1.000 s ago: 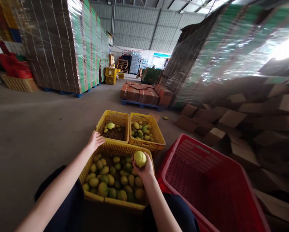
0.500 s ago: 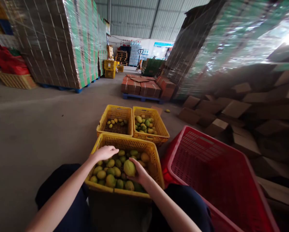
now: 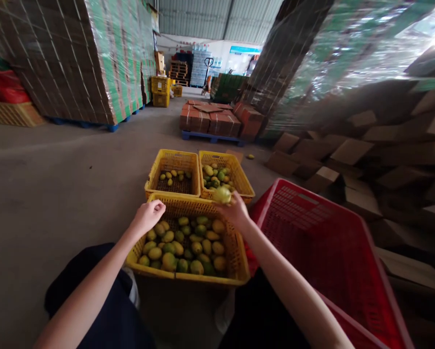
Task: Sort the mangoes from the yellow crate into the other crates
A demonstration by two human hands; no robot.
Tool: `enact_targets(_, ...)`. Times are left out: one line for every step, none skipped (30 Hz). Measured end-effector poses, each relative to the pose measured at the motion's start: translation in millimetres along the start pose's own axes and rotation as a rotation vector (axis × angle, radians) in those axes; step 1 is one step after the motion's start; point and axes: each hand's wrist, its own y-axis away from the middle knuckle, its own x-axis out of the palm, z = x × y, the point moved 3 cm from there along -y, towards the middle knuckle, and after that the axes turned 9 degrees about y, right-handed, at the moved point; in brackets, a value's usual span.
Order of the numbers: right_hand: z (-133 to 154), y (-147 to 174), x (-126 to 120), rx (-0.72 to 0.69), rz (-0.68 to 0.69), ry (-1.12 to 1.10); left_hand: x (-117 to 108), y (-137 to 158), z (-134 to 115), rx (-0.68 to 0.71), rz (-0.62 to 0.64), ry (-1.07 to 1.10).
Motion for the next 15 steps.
enact_targets(19.4, -7.7, -8.0, -0.046, -0.110, -0.072, 0.7, -0.4, 1.3, 0.004, -0.010, -0.020)
enact_targets(30.7, -11.7, -14.5, -0.047, -0.182, -0.096, 2.0, -0.6, 2.5, 0.007, -0.016, -0.030)
enact_targets(34.0, -12.5, -18.7, -0.016, -0.192, -0.082, 3.7, -0.6, 3.7, 0.012, -0.025, -0.024)
enact_targets(30.3, -10.1, -22.0, 0.025, -0.197, -0.064, 5.5, -0.5, 4.9, 0.014, -0.037, -0.001)
enact_targets(20.8, -5.7, -23.7, 0.080, -0.179, -0.034, 7.1, -0.5, 6.4, 0.014, -0.055, 0.039)
enact_targets(8.0, 0.0, -24.3, 0.136, -0.156, -0.009, 8.7, -0.5, 8.1, 0.009, -0.071, 0.086)
enact_targets(-5.7, 6.2, -24.0, 0.186, -0.137, 0.006, 10.1, -0.7, 10.2, 0.001, -0.083, 0.128)
enact_targets(-18.2, 11.9, -22.9, 0.227, -0.119, 0.011, 11.5, -1.0, 12.5, -0.012, -0.094, 0.149)
enact_targets(-27.9, 16.8, -21.5, 0.257, -0.100, 0.008, 13.0, -1.5, 15.0, -0.028, -0.102, 0.140)
enact_targets(-33.7, 20.3, -20.2, 0.266, -0.079, -0.002, 15.0, -2.1, 17.5, -0.041, -0.101, 0.096)
enact_targets(-35.6, 22.5, -19.5, 0.254, -0.057, -0.016, 18.1, -2.7, 20.1, -0.053, -0.090, 0.021)
enact_targets(-34.2, 23.6, -20.0, 0.226, -0.038, -0.034, 22.7, -3.2, 23.3, -0.067, -0.066, -0.075)
enact_targets(-30.2, 23.8, -21.5, 0.180, -0.016, -0.049, 29.0, -3.1, 27.4, -0.086, -0.034, -0.175)
enact_targets(-25.7, 23.9, -24.3, 0.148, -0.008, -0.061, 36.9, -2.0, 32.8, -0.112, -0.001, -0.268)
enact_targets(-21.5, 24.0, -28.0, 0.129, -0.009, -0.072, 46.4, 0.2, 39.3, -0.139, 0.029, -0.345)
